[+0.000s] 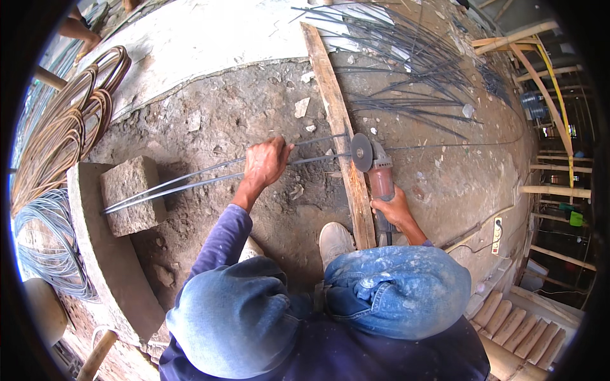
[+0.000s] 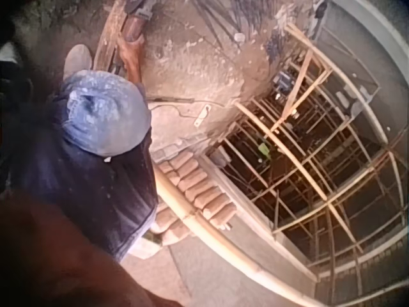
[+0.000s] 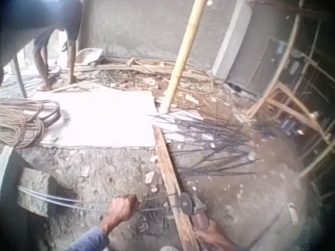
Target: The person uses an angle grinder to cut metal rods on a construction site. They position each rod on a wooden plank, cut it, and then place the cut pieces aside.
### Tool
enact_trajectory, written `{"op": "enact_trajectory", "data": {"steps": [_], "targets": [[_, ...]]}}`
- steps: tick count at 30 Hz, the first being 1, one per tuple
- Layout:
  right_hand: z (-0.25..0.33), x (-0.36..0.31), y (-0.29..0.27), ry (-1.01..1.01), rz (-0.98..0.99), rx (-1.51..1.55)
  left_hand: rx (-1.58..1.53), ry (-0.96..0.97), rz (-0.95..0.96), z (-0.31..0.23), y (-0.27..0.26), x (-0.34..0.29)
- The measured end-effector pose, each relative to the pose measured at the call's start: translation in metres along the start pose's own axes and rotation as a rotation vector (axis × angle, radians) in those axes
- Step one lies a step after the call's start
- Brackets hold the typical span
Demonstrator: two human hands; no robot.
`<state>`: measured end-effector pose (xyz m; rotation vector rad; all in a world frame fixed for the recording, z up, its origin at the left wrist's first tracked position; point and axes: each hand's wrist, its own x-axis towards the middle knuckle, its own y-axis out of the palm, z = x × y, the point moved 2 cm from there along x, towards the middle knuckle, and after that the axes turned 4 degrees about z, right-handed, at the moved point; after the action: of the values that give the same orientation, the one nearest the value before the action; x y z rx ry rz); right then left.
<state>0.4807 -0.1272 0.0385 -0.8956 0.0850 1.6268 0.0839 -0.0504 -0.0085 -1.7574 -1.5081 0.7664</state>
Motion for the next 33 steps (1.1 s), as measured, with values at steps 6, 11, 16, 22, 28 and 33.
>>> {"op": "enact_trajectory", "data": {"steps": [6,11,16,22,28,33], "targets": [[-0.004,0.010,0.001,-0.025,-0.052,-0.057,0.019,-0.012,0.062,-0.001,-0.003,0.001],[-0.003,0.008,0.002,-0.103,-0.111,-0.120,0.012,-0.005,0.054,-0.001,-0.003,0.001],[-0.005,0.002,0.000,0.000,0.007,-0.012,0.045,-0.017,0.053,-0.001,-0.001,0.001],[-0.004,0.012,0.002,-0.052,-0.080,-0.089,0.021,-0.016,0.056,-0.001,-0.003,0.000],[0.002,0.006,0.003,-0.043,-0.028,-0.049,0.012,-0.001,0.031,0.000,-0.002,0.000],[0.000,-0.003,0.004,-0.026,-0.013,0.043,0.029,-0.016,0.044,0.000,-0.001,0.001]]}}
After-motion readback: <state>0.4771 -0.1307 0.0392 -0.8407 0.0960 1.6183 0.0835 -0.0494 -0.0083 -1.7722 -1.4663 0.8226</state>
